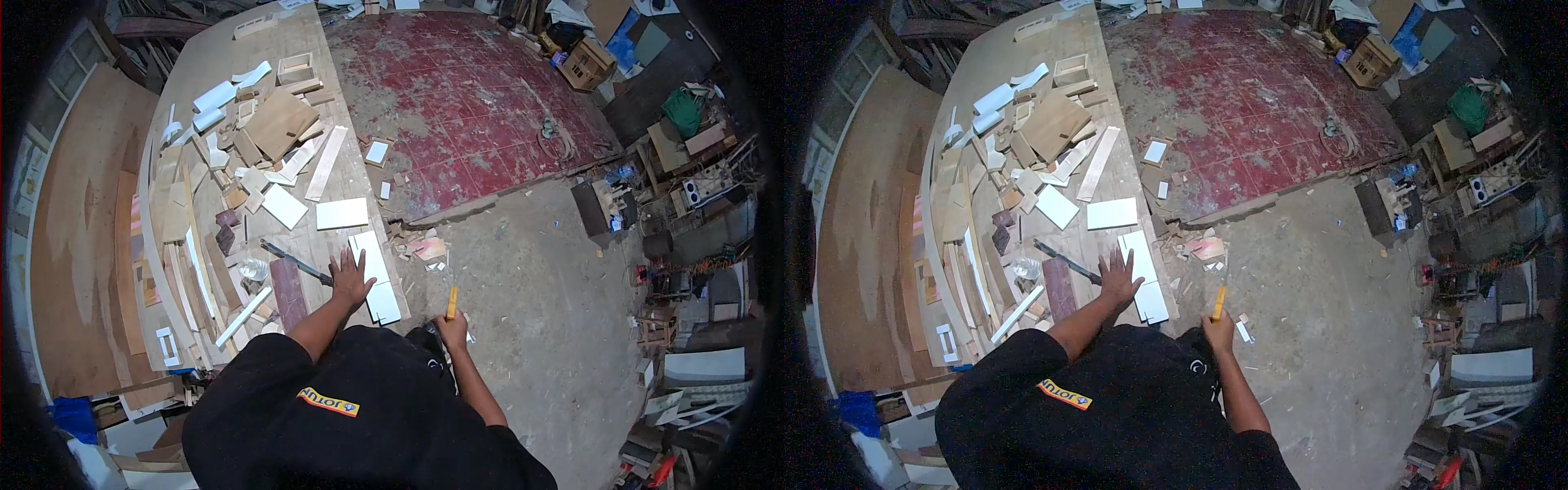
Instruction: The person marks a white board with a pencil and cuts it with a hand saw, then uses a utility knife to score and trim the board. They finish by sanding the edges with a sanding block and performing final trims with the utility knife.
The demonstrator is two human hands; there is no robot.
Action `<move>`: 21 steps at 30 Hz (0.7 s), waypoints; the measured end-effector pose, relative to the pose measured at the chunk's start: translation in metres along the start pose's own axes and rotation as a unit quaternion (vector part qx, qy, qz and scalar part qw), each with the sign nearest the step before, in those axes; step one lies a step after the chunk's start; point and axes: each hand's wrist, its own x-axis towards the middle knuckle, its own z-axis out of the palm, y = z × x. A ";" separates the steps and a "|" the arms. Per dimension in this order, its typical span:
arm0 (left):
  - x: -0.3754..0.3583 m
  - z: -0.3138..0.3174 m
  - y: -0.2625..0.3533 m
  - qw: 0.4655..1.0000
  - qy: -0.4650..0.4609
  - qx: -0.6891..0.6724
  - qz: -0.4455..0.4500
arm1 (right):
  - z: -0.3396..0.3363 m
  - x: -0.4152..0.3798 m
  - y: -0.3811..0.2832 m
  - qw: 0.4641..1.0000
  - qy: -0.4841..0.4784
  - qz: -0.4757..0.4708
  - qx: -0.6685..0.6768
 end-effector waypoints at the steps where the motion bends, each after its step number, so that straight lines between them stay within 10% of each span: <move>1: 0.001 0.000 0.003 1.000 -0.004 -0.010 -0.011 | 0.009 0.004 0.003 1.000 -0.002 0.000 -0.001; 9: 0.004 0.014 0.010 0.999 0.021 -0.025 -0.026 | 0.072 0.031 -0.014 0.985 -0.062 -0.157 -0.035; 21: 0.016 0.027 0.027 0.998 0.060 -0.030 -0.002 | 0.098 0.049 -0.032 0.982 -0.154 -0.109 0.018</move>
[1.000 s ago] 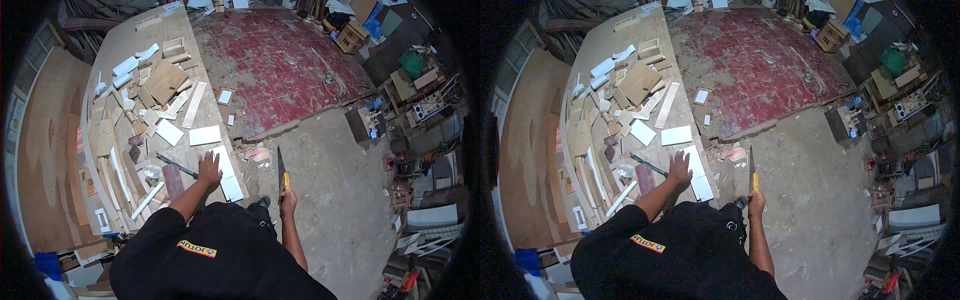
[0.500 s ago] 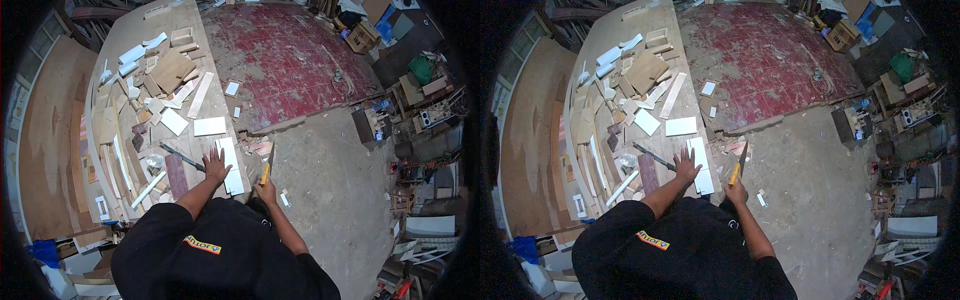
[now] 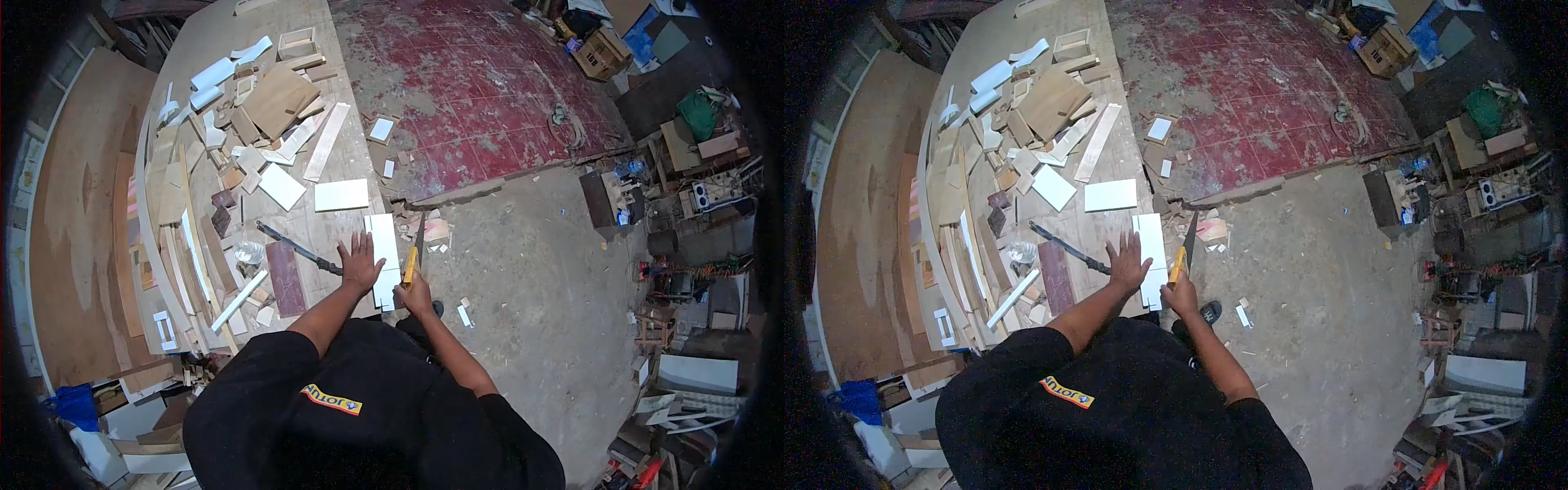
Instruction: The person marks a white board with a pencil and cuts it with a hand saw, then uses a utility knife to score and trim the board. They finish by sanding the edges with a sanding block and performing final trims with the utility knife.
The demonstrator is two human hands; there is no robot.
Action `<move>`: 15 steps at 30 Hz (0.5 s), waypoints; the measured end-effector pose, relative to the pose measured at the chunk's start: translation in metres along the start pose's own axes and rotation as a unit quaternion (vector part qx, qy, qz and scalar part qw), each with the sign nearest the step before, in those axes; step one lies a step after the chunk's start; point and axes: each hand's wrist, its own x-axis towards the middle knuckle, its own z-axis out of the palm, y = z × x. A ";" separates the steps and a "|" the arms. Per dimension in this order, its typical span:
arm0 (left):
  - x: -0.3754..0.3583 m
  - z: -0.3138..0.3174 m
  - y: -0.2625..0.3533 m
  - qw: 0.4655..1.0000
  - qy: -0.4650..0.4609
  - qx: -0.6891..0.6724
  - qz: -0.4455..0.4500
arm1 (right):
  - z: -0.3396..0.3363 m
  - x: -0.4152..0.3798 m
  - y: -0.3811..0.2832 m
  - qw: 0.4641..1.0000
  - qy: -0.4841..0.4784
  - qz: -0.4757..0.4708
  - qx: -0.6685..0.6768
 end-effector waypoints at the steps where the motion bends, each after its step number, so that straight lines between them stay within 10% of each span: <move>1: 0.002 0.000 0.005 1.000 0.001 0.005 0.000 | 0.000 0.002 0.002 1.000 0.000 0.001 0.000; 15: 0.017 -0.013 0.030 0.996 -0.027 -0.044 -0.068 | 0.001 0.045 0.022 0.987 0.043 0.083 0.133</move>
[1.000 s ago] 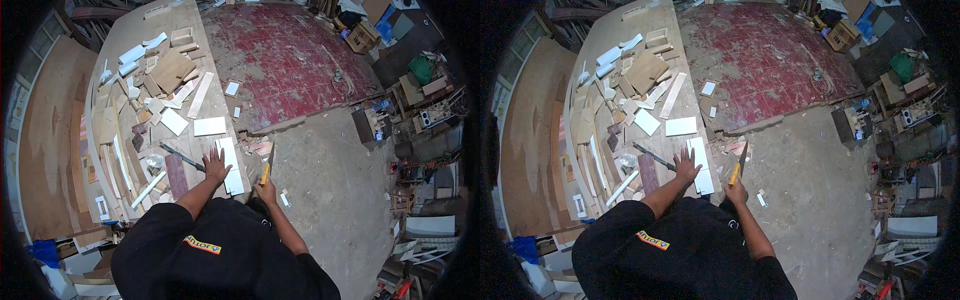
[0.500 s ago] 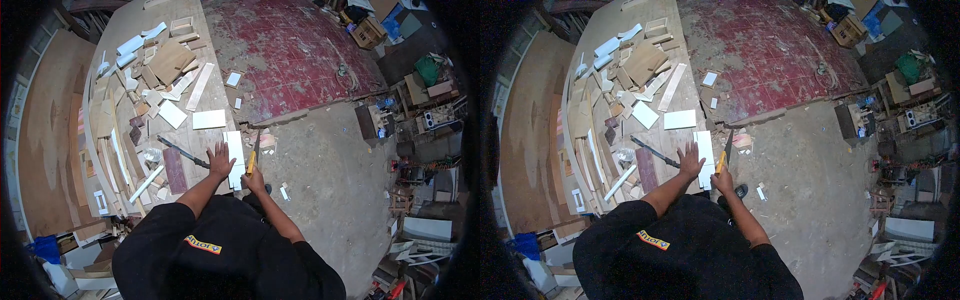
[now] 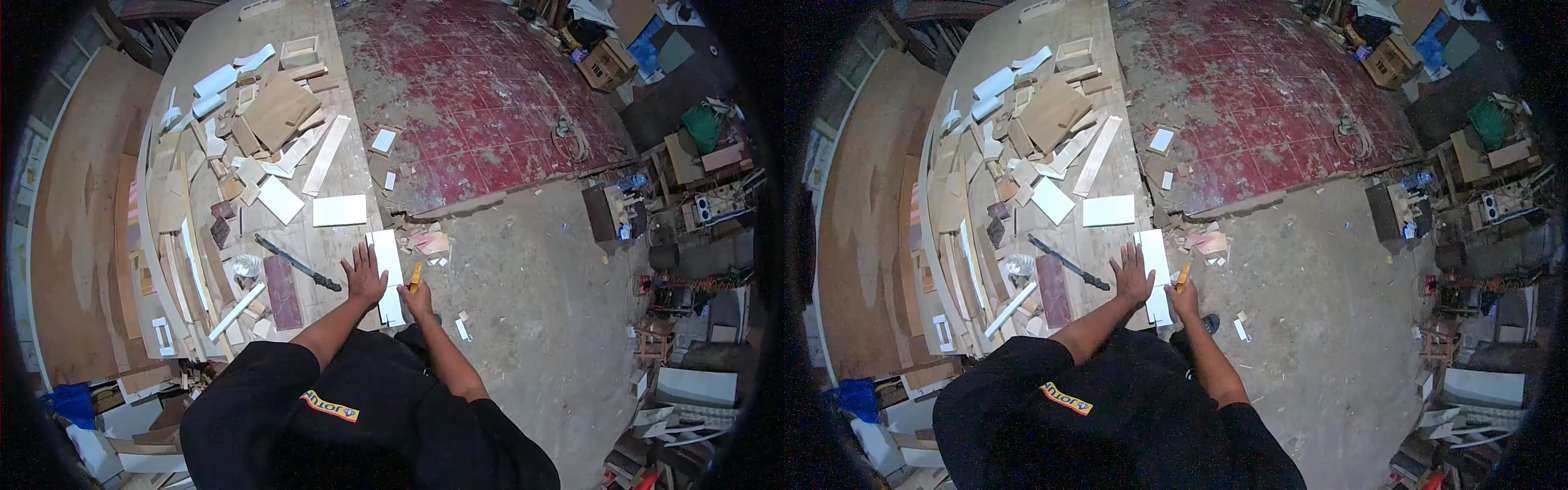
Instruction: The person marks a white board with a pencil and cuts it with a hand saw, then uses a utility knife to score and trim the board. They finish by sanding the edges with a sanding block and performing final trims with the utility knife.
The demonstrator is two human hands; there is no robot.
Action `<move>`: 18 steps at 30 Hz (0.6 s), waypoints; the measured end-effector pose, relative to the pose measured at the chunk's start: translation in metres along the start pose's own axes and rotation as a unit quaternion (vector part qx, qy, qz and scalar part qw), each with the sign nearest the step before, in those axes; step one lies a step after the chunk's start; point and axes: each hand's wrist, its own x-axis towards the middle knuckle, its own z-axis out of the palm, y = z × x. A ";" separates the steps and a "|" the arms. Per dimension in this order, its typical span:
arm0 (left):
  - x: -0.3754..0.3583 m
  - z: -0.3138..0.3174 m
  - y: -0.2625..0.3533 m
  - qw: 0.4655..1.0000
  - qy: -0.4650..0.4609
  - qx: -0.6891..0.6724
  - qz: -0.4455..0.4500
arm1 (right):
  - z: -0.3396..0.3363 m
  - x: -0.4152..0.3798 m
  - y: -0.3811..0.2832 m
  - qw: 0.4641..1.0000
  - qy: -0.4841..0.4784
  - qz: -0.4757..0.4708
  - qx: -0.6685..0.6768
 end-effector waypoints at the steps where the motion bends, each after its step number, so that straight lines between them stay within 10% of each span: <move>1: 0.004 -0.001 0.001 1.000 0.001 0.001 -0.002 | 0.001 0.004 -0.003 1.000 -0.002 -0.001 0.001; 18: 0.041 0.012 0.003 0.996 0.025 -0.028 -0.082 | 0.001 0.061 -0.025 0.991 -0.109 0.052 0.058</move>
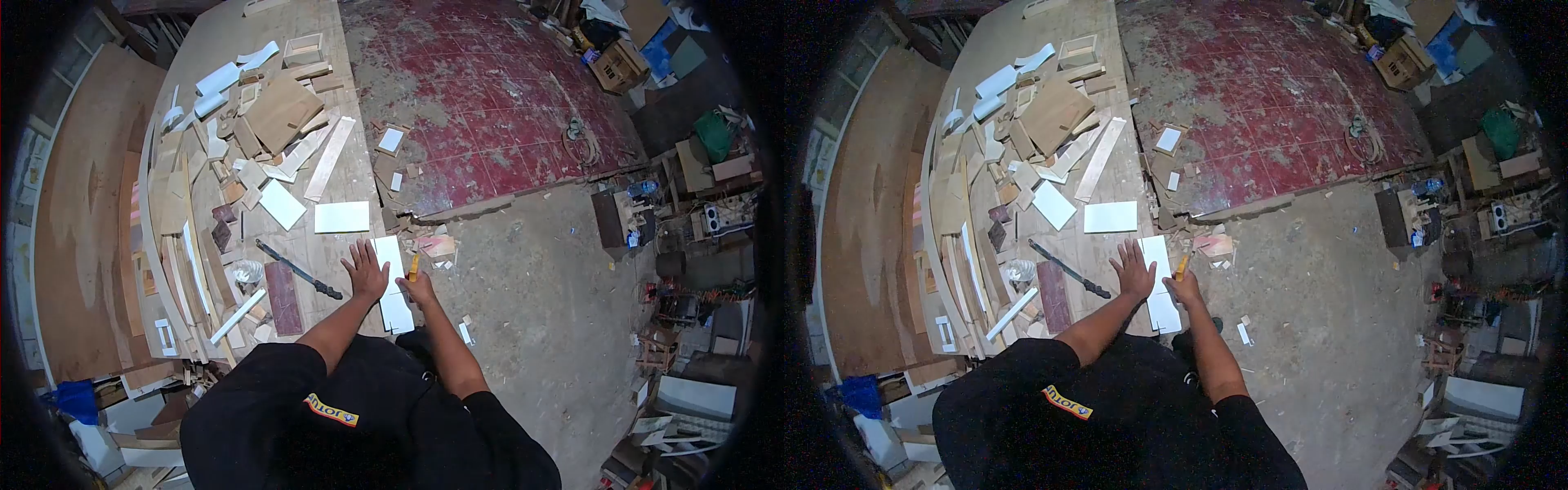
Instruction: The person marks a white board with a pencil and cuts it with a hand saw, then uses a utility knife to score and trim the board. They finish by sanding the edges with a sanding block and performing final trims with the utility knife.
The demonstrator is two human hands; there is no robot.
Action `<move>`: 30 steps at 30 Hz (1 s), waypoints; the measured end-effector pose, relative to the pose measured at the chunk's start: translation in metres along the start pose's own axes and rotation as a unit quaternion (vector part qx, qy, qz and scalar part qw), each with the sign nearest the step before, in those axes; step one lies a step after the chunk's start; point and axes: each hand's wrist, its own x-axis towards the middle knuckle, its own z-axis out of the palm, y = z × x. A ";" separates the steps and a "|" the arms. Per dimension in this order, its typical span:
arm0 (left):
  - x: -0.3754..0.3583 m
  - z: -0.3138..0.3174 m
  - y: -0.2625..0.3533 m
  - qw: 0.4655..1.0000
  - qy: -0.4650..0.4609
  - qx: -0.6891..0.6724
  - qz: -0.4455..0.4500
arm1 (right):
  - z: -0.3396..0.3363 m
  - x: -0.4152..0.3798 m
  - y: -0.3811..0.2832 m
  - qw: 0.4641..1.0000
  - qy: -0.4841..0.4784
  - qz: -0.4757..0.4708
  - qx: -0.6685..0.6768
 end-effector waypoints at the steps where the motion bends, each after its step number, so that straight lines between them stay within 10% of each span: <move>1: 0.000 -0.001 -0.001 1.000 0.000 0.000 -0.003 | 0.000 0.002 0.002 1.000 -0.003 0.001 -0.001; 20: -0.093 -0.070 -0.159 0.994 -0.073 0.028 0.081 | 0.004 0.015 0.016 0.999 0.006 -0.008 -0.040; 30: -0.041 -0.061 -0.187 0.991 0.081 -0.058 0.088 | 0.003 0.030 0.036 0.996 0.024 -0.023 -0.089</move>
